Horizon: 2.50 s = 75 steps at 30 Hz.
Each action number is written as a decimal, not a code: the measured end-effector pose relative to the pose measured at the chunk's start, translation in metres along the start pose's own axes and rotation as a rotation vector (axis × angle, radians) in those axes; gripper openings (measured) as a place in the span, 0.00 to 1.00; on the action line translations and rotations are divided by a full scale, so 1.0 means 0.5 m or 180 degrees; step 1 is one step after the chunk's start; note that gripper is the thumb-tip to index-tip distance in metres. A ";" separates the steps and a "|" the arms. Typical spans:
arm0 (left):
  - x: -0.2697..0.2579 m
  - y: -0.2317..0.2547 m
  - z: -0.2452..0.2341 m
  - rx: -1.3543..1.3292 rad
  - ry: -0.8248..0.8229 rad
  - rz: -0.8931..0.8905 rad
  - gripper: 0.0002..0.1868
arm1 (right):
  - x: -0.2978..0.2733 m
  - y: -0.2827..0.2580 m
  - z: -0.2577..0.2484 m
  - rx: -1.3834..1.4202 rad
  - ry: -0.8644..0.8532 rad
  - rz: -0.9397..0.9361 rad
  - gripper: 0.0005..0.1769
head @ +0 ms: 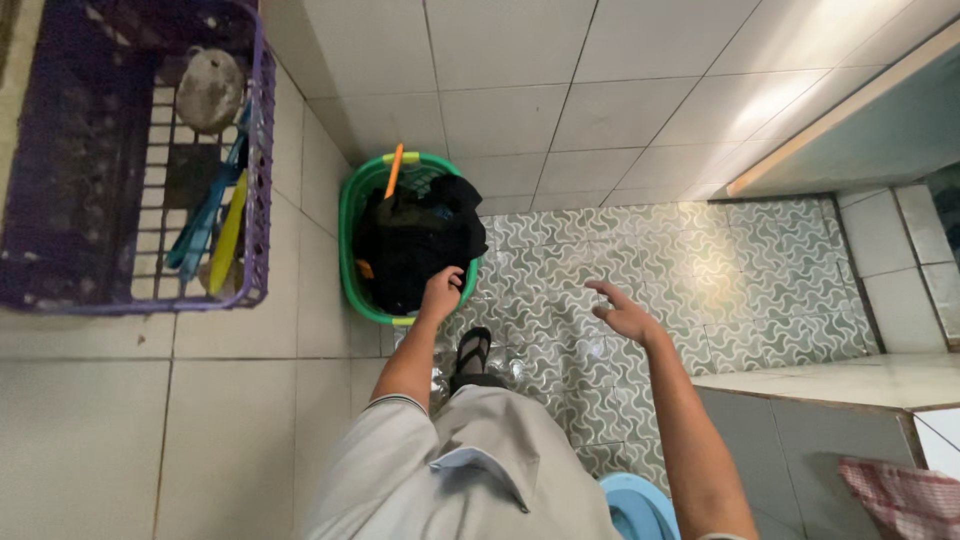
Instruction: The person wipes a tiled wall with a cloth and then scrubs the tiles using a long-handled orange brush.
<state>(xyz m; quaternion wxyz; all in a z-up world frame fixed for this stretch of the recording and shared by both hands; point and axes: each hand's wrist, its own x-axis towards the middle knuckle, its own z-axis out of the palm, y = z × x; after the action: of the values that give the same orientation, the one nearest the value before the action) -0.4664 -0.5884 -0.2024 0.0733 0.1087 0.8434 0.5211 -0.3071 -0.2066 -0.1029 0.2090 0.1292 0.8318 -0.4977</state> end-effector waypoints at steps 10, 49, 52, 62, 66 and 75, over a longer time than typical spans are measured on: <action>0.286 -0.032 -0.111 0.0026 0.0276 -0.0177 0.25 | 0.304 -0.188 0.042 -0.0492 -0.0235 -0.0576 0.35; 0.570 -0.142 -0.088 -0.2618 0.1647 -0.2442 0.18 | 0.644 -0.480 -0.022 -0.0703 -0.0749 -0.0644 0.42; 0.535 -0.086 -0.073 -0.1876 0.1888 -0.1860 0.16 | 0.629 -0.497 0.015 -0.0622 -0.0654 -0.0842 0.41; 0.381 -0.001 -0.032 0.0724 0.0331 0.0151 0.16 | 0.544 -0.518 0.169 -0.1720 0.0619 -0.1548 0.31; 0.356 0.061 -0.015 0.0783 0.0260 0.0952 0.16 | 0.476 -0.541 0.166 -0.2474 0.0304 -0.0751 0.30; 0.298 0.253 0.055 0.1163 0.0194 0.1735 0.18 | 0.353 -0.431 0.056 -0.2691 0.1599 -0.0528 0.14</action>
<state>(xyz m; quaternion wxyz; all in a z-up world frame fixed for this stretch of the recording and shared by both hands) -0.5901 -0.4713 -0.1030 -0.1147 0.3261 0.8646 0.3645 -0.5473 -0.3315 -0.0316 -0.0041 0.0825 0.9929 -0.0854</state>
